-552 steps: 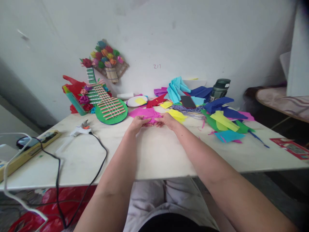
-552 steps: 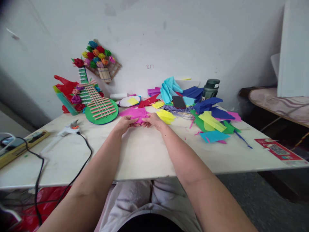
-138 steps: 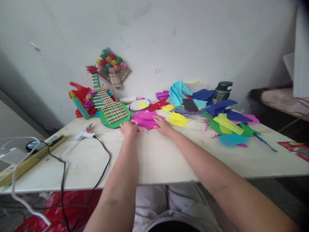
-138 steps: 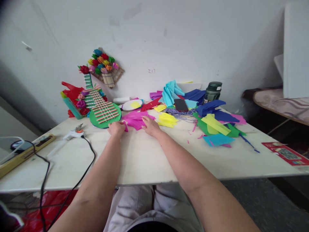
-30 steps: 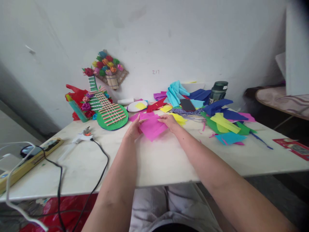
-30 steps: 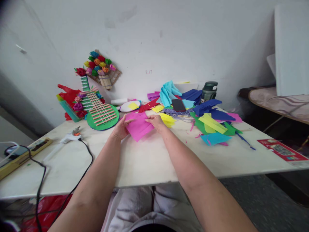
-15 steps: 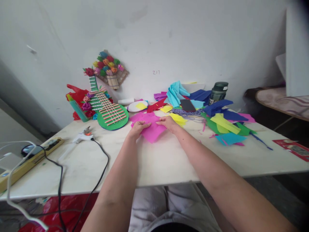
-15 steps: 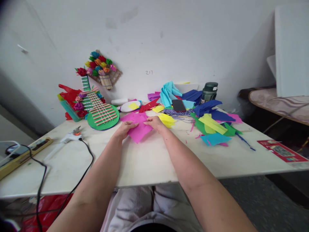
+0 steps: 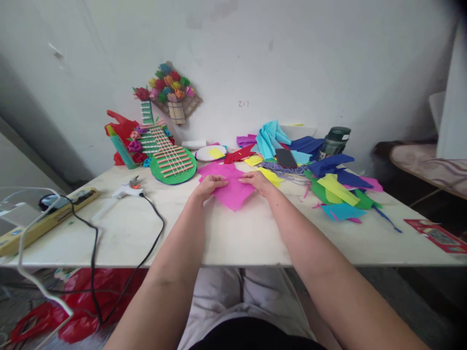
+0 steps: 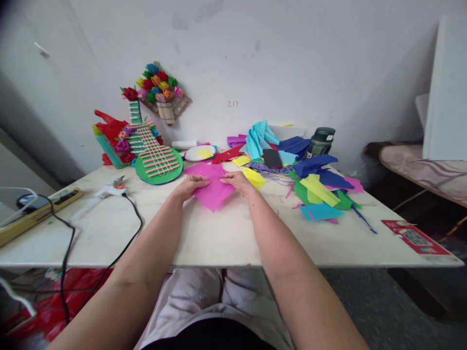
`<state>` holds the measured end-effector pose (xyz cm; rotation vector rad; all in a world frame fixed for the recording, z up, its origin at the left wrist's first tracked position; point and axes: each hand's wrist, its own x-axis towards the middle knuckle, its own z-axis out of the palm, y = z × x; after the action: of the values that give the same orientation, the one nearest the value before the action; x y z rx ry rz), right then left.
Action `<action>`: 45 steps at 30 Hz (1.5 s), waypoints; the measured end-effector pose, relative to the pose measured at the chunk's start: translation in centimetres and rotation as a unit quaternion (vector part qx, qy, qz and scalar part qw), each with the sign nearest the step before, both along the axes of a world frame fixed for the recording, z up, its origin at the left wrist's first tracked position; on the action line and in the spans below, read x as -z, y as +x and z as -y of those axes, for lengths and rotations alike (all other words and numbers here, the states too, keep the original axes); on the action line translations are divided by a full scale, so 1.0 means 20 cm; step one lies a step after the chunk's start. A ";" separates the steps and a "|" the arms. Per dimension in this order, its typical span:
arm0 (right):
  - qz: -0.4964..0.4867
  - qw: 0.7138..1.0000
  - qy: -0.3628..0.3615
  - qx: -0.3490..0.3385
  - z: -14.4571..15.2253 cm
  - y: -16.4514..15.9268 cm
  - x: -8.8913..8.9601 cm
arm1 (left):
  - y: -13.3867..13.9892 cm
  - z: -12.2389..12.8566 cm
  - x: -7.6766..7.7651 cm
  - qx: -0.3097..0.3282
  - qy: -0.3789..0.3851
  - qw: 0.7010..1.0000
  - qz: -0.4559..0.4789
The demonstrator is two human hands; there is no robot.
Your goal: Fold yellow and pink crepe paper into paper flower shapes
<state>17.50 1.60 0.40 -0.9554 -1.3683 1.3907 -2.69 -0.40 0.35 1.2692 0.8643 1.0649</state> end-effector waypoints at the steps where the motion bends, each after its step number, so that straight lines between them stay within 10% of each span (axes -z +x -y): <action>1: -0.001 1.000 0.001 -0.002 0.00 0.00 0.00 | 0.00 0.00 0.00 -0.006 0.002 1.000 -0.002; 24: -0.079 0.996 -0.007 -0.044 0.06 -0.01 -0.04 | -0.01 0.06 -0.05 -0.042 -0.007 0.998 0.044; 45: 0.020 0.986 0.161 -0.049 0.02 0.00 -0.01 | 0.00 0.05 -0.04 -0.059 0.022 0.997 0.047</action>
<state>17.48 1.10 0.57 -0.7137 -1.6294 1.1790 -2.64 -1.42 1.12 1.2052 0.8557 1.2334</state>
